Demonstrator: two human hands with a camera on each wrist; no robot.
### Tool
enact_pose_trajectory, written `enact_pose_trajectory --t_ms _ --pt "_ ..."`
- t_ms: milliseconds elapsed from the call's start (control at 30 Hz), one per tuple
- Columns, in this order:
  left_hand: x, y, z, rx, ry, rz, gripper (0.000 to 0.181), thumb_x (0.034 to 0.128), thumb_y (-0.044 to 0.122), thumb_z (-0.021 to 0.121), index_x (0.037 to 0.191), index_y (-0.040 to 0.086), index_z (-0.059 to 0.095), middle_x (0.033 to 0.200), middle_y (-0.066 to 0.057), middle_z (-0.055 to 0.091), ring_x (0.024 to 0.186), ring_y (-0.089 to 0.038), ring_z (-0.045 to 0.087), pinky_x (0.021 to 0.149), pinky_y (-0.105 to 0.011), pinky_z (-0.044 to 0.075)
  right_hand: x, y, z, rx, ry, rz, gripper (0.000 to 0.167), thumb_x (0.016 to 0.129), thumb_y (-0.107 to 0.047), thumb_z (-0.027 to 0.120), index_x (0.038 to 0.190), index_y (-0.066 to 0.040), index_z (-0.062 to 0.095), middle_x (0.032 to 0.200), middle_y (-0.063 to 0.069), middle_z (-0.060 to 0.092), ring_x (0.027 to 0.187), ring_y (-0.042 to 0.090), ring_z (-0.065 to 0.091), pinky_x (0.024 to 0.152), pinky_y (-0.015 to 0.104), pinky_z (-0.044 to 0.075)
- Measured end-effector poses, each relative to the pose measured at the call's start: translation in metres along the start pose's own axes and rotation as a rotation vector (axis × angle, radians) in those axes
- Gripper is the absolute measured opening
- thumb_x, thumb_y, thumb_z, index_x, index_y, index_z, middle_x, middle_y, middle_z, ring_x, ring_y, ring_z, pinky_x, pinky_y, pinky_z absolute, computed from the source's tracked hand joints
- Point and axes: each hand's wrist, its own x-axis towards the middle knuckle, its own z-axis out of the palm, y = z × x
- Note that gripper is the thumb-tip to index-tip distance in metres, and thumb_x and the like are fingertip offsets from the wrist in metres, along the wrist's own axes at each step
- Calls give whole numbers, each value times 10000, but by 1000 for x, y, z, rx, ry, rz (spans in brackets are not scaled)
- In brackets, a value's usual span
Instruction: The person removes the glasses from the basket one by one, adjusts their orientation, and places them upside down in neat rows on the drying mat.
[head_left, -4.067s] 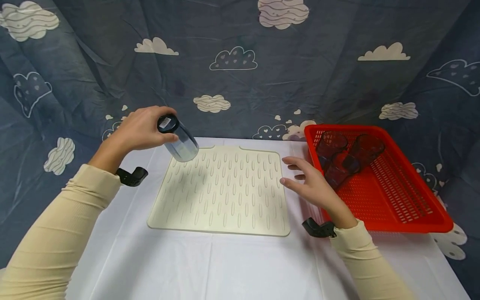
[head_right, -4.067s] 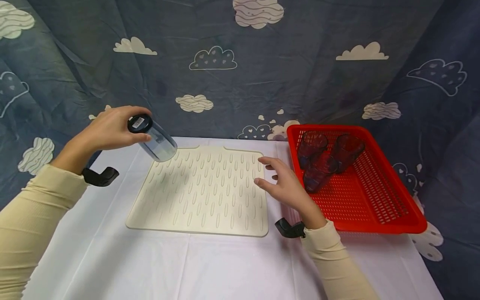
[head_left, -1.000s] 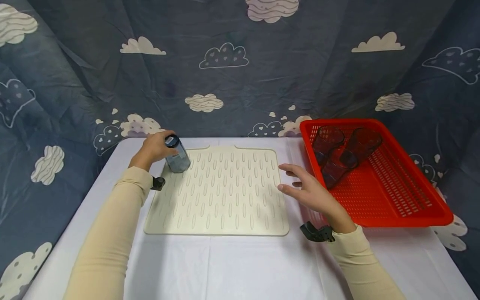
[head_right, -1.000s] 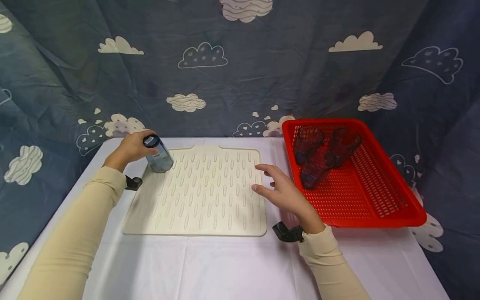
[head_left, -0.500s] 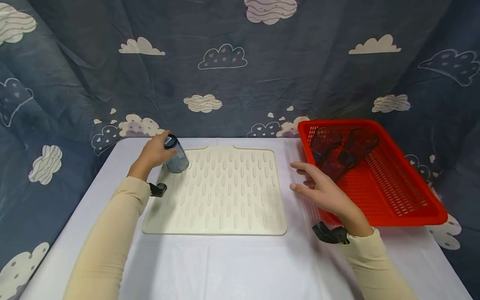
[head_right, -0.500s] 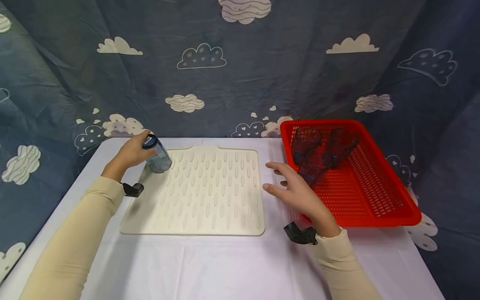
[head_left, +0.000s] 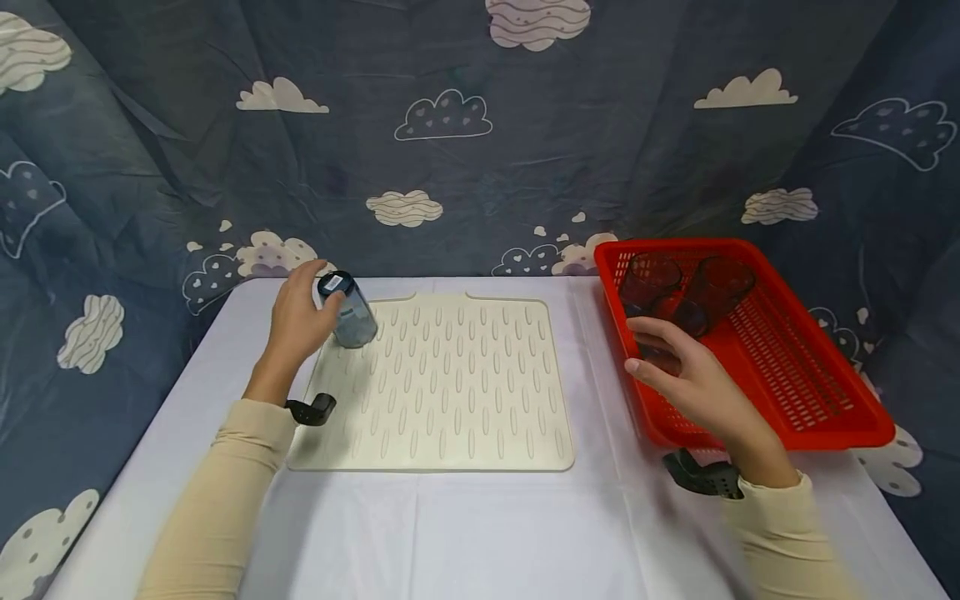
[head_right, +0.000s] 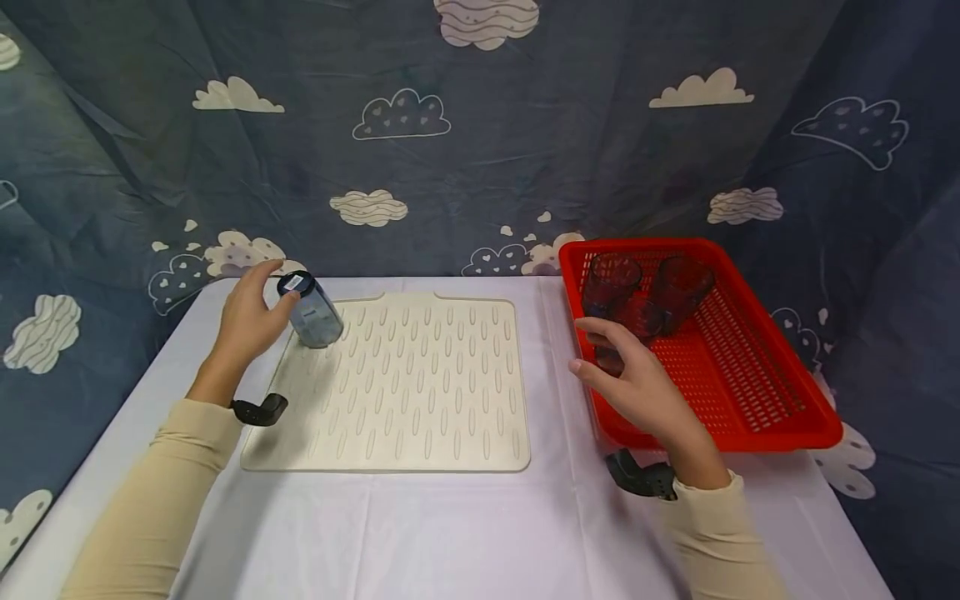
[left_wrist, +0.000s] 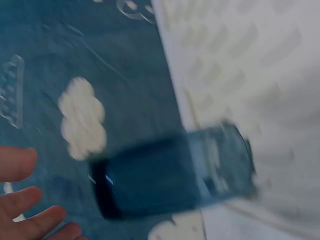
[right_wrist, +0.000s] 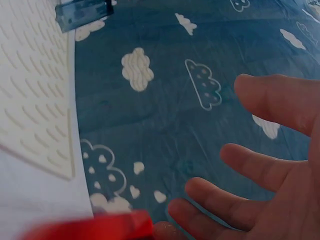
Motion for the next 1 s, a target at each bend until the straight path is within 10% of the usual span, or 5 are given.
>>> enact_pose_trajectory --t_ms 233,467,767,1000 --pt "-28 31 12 -163 108 101 464 978 100 583 1424 10 492 1497 -208 469 1393 -382 450 1113 -549 420 -12 13 -20 -79 23 -37 564 955 -197 664 1465 -108 439 1402 192 531 1118 -155 449 850 -19 398" --pt "-45 49 23 -265 36 109 444 1027 152 518 1455 46 467 1506 -170 464 1368 -359 483 1080 -513 476 -21 23 -41 -186 14 7 585 953 -248 670 1471 -114 433 1447 167 480 1053 -240 372 759 80 456" --pt "-60 54 41 -342 18 67 432 1021 147 521 1442 59 486 1473 -157 504 1356 -340 499 1064 -491 496 -12 21 -54 -264 5 -7 596 947 -283 676 1468 -118 439 1459 185 464 1235 357 467 894 482 484" --pt "-72 58 59 -405 -4 73 454 1013 153 541 1449 44 473 1483 -161 502 1360 -371 501 1066 -508 490 3 16 -59 -285 -5 39 613 952 -319 664 1457 -67 425 1471 243 424 1266 442 437 950 668 398"
